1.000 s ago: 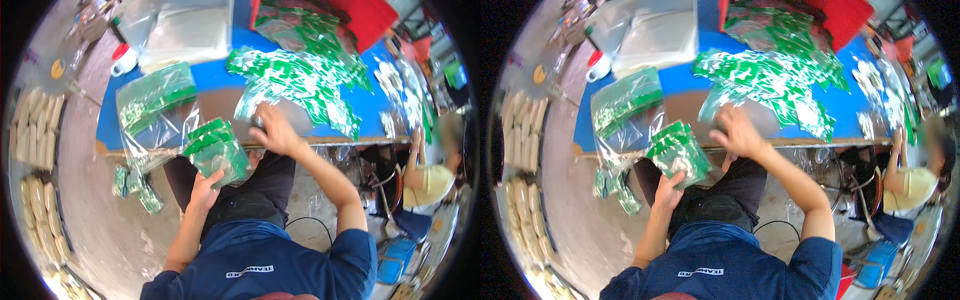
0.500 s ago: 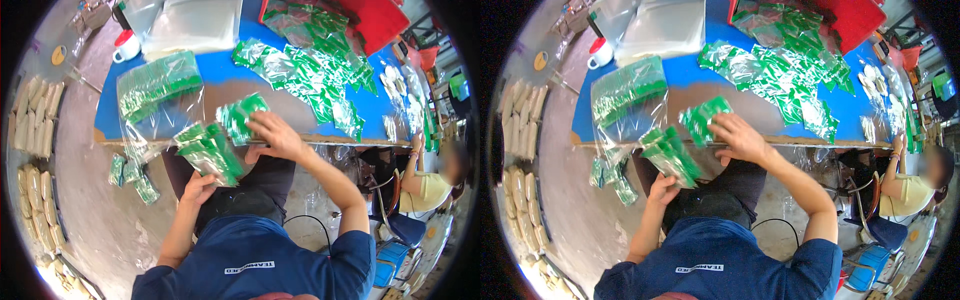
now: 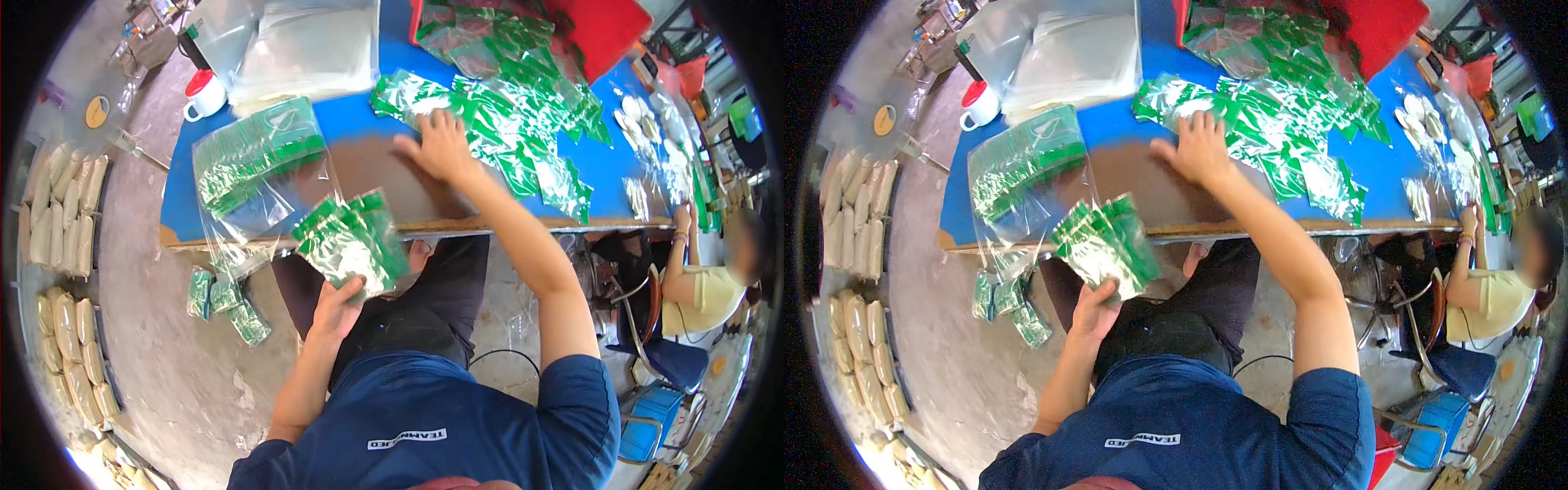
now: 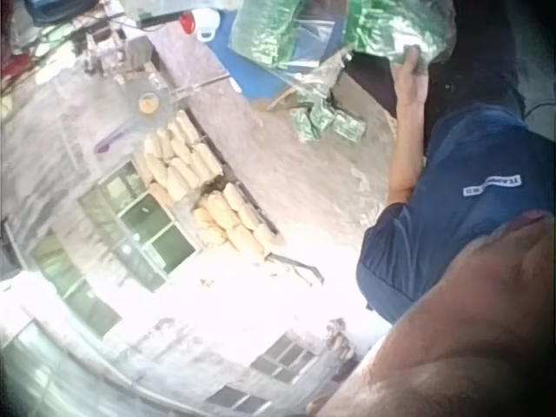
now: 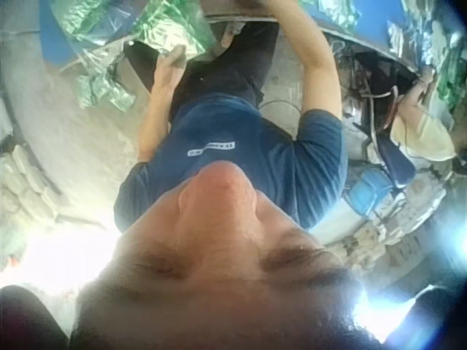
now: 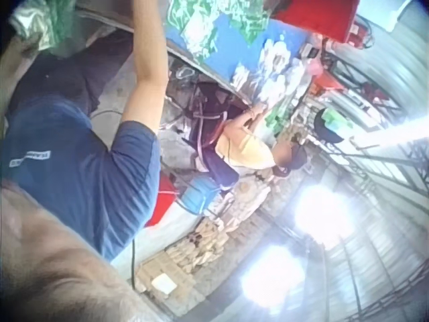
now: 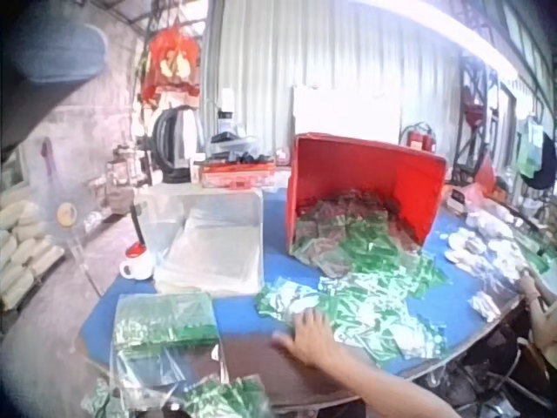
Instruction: Sorting small green plastic packets and placing them into a larger clear plastic bag.
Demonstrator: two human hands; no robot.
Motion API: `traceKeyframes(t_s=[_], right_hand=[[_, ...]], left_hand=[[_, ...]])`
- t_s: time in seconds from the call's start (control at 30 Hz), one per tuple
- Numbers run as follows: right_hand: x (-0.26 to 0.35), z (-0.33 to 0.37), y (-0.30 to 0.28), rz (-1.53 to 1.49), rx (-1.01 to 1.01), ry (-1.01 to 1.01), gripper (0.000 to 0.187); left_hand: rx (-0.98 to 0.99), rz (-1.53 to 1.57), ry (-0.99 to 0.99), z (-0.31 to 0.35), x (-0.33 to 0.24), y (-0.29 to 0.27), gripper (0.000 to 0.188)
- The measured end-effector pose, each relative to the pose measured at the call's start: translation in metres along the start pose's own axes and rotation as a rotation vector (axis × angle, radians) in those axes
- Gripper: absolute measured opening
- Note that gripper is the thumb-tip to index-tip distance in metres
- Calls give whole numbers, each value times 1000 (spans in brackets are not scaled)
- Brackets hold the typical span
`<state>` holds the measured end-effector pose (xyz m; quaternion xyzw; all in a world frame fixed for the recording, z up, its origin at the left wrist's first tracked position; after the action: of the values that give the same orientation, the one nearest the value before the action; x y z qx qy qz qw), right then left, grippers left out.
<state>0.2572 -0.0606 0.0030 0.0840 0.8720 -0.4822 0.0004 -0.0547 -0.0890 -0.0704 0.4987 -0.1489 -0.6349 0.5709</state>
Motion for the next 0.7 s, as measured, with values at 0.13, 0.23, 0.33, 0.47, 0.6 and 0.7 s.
traceKeyframes(t_s=[0.13,0.23,0.33,0.47,0.6,0.7], right_hand=[[70,41,-53,-720,103,-82,46],[93,63,-71,-1199,65,-124,34],[66,22,-64,-988,-6,-27,30],[-31,10,-25,-160,111,55,75],[18,64,-53,-347,249,-202,86],[59,92,-88,-484,119,-407,52]], left_hand=[[-4,-53,39,6,-15,-10,60],[3,-111,31,-2,-22,12,56],[-54,-136,17,-7,-18,13,57],[-71,-136,-6,-13,-4,16,61],[-68,-135,-6,-2,0,3,58],[-3,-125,-54,0,1,-25,59]])
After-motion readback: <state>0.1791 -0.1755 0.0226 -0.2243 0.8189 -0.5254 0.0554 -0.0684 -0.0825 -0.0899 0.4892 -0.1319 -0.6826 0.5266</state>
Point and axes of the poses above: each hand's wrist, its own z-axis away from the middle knuckle, its own y-axis out of the palm, x = y × z, the point moved 5 cm from there along -z, towards the middle knuckle, and after that the axes turned 13 degrees about -y, right-handed, at the moved point
